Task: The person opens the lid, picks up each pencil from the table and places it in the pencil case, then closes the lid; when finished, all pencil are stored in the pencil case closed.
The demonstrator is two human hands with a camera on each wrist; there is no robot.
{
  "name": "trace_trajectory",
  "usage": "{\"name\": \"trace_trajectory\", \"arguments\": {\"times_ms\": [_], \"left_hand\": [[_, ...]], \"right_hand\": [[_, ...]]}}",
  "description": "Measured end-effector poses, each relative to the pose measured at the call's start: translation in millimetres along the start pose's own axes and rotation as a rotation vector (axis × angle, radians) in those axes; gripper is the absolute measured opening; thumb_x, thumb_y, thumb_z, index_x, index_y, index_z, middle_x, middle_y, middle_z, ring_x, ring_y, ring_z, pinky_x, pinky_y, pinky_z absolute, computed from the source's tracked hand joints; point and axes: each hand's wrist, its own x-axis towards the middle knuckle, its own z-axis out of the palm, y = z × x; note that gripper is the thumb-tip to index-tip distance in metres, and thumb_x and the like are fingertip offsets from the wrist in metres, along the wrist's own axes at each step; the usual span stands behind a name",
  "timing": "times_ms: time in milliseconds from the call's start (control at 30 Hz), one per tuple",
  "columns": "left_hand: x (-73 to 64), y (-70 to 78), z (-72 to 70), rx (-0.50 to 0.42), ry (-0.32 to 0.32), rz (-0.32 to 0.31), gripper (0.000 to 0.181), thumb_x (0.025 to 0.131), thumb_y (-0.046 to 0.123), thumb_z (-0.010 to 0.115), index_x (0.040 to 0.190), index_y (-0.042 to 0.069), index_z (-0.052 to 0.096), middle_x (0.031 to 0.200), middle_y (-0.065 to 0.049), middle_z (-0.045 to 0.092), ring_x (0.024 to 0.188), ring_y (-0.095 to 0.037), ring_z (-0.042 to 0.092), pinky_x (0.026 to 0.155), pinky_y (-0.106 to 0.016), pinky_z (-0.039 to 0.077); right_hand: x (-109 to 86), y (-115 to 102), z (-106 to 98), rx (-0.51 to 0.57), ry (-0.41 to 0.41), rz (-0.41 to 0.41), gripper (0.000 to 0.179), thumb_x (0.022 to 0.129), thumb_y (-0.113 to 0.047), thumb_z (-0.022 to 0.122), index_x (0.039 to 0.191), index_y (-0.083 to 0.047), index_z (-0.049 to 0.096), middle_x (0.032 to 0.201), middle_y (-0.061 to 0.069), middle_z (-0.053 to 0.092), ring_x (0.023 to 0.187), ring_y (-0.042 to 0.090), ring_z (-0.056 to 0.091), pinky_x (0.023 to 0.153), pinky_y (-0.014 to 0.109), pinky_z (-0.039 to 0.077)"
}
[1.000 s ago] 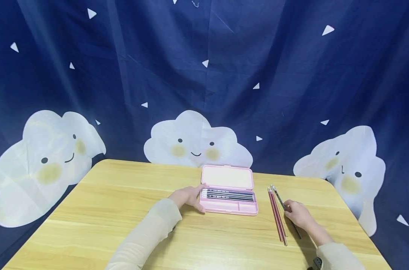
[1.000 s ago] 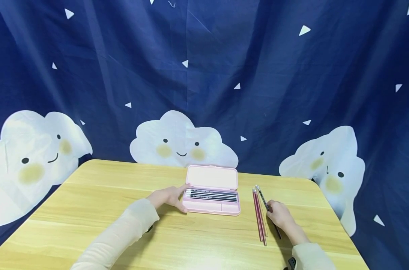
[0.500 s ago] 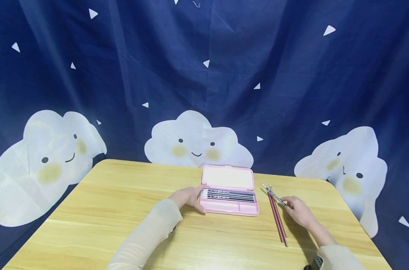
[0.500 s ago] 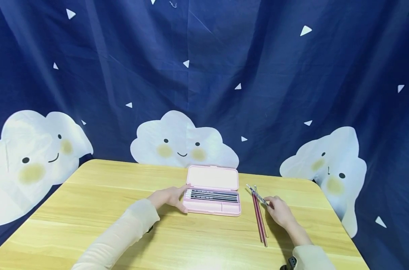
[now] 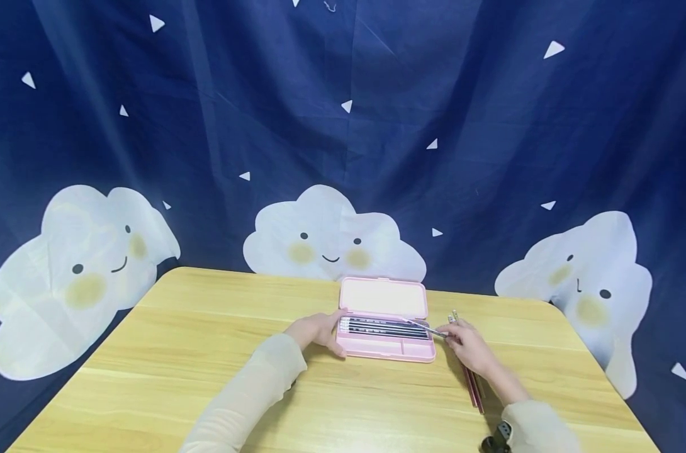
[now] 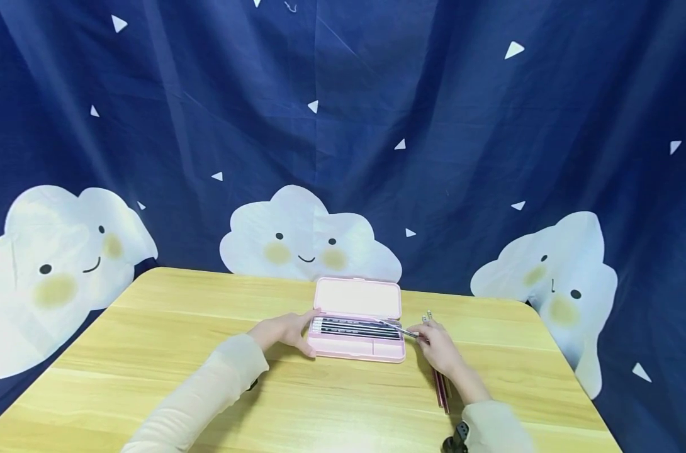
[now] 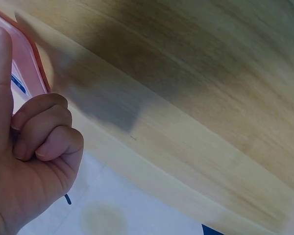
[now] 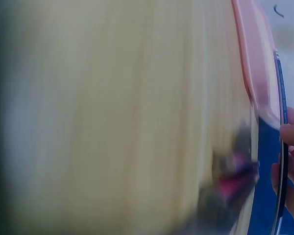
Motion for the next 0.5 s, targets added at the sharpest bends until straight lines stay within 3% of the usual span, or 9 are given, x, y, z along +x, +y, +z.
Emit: {"name": "trace_trajectory", "arguments": {"times_ms": [200, 500], "left_hand": [[13.0, -8.7, 7.1, 0.022, 0.008, 0.015, 0.11, 0.057, 0.054, 0.079, 0.145, 0.024, 0.021, 0.13, -0.022, 0.047, 0.119, -0.033, 0.047, 0.097, -0.044, 0.04], [-0.4, 0.8, 0.2, 0.017, 0.016, 0.004, 0.103, 0.062, 0.045, 0.081, 0.144, 0.02, 0.024, 0.131, -0.021, 0.047, 0.119, -0.033, 0.046, 0.098, -0.043, 0.04]], "right_hand": [[9.1, -15.6, 17.9, 0.009, 0.016, -0.055, 0.027, 0.073, 0.016, 0.058, 0.089, -0.003, 0.07, 0.077, 0.0, 0.054, 0.075, 0.017, 0.05, 0.068, 0.031, 0.043], [23.4, -31.4, 38.0, 0.025, -0.001, -0.172, 0.029, 0.073, 0.017, 0.056, 0.089, -0.004, 0.069, 0.078, 0.001, 0.054, 0.078, 0.022, 0.054, 0.073, 0.036, 0.045]]}}
